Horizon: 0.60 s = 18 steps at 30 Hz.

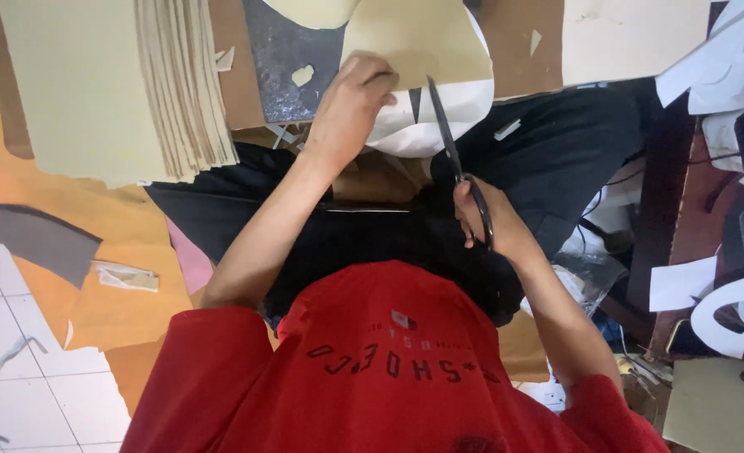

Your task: Trimming the edges of leather shoe components using a pair of scissors at a workshop station.

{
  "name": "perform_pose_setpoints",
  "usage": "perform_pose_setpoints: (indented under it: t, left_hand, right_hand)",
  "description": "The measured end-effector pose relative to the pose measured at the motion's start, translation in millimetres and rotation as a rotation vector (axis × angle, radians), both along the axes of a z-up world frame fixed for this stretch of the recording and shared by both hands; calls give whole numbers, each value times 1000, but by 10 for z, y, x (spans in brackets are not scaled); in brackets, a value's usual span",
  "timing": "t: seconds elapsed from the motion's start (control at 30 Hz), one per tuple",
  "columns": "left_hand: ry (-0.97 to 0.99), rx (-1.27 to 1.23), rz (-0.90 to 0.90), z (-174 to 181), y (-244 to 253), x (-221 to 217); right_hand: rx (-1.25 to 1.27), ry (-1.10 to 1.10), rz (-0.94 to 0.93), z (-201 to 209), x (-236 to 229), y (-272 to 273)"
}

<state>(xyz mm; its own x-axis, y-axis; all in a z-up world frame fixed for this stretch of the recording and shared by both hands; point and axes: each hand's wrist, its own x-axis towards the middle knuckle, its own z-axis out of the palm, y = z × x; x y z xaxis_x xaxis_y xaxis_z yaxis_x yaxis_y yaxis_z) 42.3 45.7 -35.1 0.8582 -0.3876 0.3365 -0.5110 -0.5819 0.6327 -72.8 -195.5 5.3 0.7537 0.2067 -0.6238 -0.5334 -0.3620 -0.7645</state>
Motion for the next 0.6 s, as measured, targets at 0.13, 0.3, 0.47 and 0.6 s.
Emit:
perform_pose_setpoints:
  t: [0.13,0.3,0.47,0.6]
  left_hand:
    - [-101,-30,-70,36,49,42]
    - [-171,5,-82,-119,54,-28]
    - [-162,-71,-80,-52,30,-18]
    - [-64,-153,-115,-109,113,-47]
  right_hand:
    - [159,73,2,-21,-117,24]
    - [138,271,-62,-67,-86,272]
    - [221,245,-106,-127,-69,301]
    - [158,198,-66,-279,-32,359]
